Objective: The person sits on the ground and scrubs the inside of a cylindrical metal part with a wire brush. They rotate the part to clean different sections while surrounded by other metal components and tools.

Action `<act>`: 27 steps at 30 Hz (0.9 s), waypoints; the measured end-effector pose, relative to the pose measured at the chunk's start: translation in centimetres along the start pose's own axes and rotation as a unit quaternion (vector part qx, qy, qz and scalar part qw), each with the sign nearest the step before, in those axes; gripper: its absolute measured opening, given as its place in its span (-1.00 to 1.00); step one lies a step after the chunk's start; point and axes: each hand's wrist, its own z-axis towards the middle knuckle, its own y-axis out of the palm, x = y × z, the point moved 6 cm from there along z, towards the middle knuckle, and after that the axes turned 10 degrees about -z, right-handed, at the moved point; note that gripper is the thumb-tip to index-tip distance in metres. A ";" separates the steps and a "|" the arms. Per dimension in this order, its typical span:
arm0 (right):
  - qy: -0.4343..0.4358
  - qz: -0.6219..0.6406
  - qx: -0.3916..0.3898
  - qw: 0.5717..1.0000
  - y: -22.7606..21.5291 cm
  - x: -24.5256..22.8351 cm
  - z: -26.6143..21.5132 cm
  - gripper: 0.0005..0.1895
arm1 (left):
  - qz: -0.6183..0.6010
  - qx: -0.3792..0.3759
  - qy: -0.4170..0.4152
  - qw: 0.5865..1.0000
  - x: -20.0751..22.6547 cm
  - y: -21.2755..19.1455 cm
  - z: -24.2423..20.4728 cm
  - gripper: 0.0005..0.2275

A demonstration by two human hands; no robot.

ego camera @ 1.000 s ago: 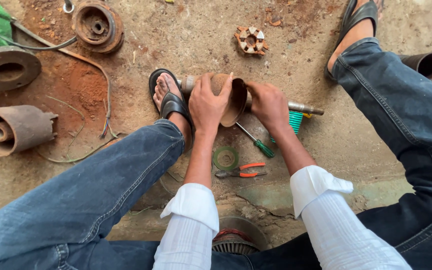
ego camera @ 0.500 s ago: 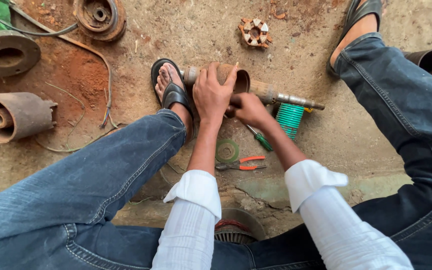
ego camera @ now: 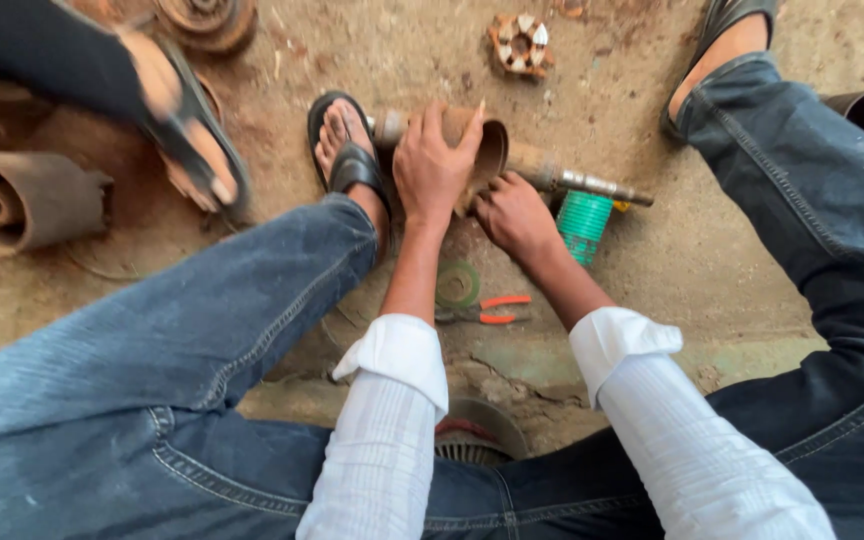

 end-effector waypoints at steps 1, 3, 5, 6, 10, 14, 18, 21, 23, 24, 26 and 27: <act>0.010 0.000 0.022 1.000 -0.2 0.4 0.2 -0.93 | 0.003 0.006 0.004 1.000 0.2 -0.1 -0.1 -0.58; 0.030 0.006 0.059 0.998 -0.1 0.4 0.3 -0.91 | 0.009 0.012 0.007 1.000 0.2 0.0 -0.3 -0.58; 0.129 0.106 -0.011 0.986 1.4 0.9 0.6 -0.85 | 0.014 0.016 0.009 1.000 0.0 0.2 -0.4 -0.58; 0.178 0.153 -0.043 0.971 2.0 1.3 0.9 -0.77 | 0.017 0.018 0.011 1.000 0.1 0.1 -0.5 -0.58; 0.288 0.371 -0.118 0.875 3.2 3.0 1.3 -0.95 | 0.022 0.025 0.022 0.999 0.5 0.0 0.0 -0.58; 0.101 0.096 -0.064 0.988 2.1 1.3 0.7 -0.95 | 0.026 0.015 0.016 0.999 -0.1 0.1 -1.2 -0.59; 0.019 -0.036 -0.141 0.989 2.5 1.8 1.3 -0.91 | 0.026 0.037 0.025 0.999 0.6 -0.1 -0.6 -0.59; 0.041 0.084 -0.055 0.994 1.1 2.1 1.8 -0.90 | 0.021 0.029 0.017 0.999 0.6 -0.1 -0.7 -0.59; 0.115 0.166 -0.118 0.972 1.7 2.5 1.8 -0.81 | 0.023 0.011 -0.001 1.000 0.3 0.1 -0.7 -0.58; 0.152 0.206 -0.149 0.955 2.0 2.6 1.8 -0.76 | 0.020 0.011 -0.001 1.000 0.3 0.1 -0.7 -0.57; 0.145 0.243 -0.110 0.953 1.5 2.2 2.1 -0.64 | 0.016 0.009 0.000 1.000 0.3 0.0 -0.6 -0.56; 0.144 0.261 -0.089 0.950 1.3 2.1 2.3 -0.57 | 0.016 0.006 -0.003 1.000 0.3 0.1 -0.4 -0.56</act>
